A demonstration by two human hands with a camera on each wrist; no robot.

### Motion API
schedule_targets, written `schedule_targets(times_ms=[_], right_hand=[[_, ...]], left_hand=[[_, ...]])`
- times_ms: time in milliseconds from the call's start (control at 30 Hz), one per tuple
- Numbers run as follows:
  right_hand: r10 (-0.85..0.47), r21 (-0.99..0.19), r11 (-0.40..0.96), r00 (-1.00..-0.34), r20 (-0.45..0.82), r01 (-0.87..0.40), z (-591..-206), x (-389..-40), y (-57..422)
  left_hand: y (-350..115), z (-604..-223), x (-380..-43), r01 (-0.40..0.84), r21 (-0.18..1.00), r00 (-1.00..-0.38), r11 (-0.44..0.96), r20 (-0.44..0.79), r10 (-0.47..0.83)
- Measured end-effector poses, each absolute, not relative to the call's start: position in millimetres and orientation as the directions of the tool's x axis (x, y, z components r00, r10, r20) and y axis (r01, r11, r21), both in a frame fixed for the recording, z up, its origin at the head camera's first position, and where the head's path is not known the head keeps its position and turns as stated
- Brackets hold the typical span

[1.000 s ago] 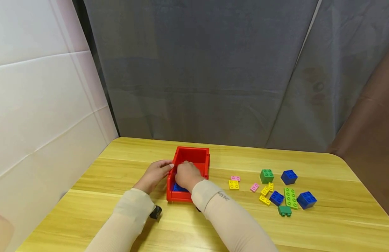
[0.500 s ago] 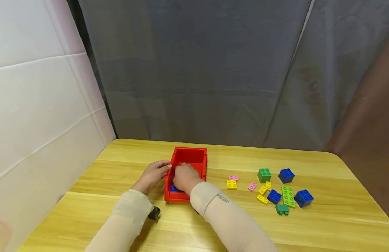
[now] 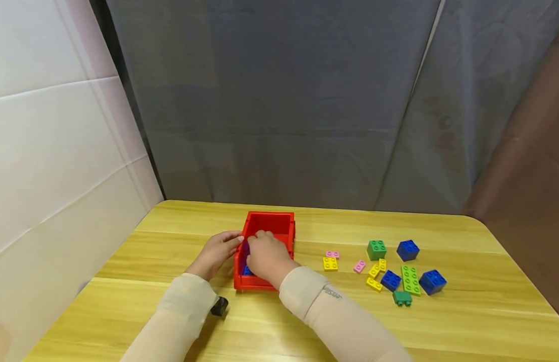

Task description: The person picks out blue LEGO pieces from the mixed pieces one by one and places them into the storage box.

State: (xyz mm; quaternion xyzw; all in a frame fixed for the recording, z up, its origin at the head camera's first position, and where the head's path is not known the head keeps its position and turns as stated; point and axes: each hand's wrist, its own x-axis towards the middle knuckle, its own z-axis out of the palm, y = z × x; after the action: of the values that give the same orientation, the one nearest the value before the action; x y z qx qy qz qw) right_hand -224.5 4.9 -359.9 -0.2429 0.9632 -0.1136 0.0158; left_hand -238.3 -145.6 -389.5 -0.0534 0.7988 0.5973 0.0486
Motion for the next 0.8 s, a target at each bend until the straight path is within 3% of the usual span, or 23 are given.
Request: schedule_targets(times_ms=[800], right_hand=[[-0.380, -0.374, 0.824, -0.905, 0.192, -0.425, -344.7, -202.4, 69.1]], left_hand=[[-142.9, -388.9, -236.8, -0.162, 0.947, -0.987, 0.277, -0.158, -0.038]])
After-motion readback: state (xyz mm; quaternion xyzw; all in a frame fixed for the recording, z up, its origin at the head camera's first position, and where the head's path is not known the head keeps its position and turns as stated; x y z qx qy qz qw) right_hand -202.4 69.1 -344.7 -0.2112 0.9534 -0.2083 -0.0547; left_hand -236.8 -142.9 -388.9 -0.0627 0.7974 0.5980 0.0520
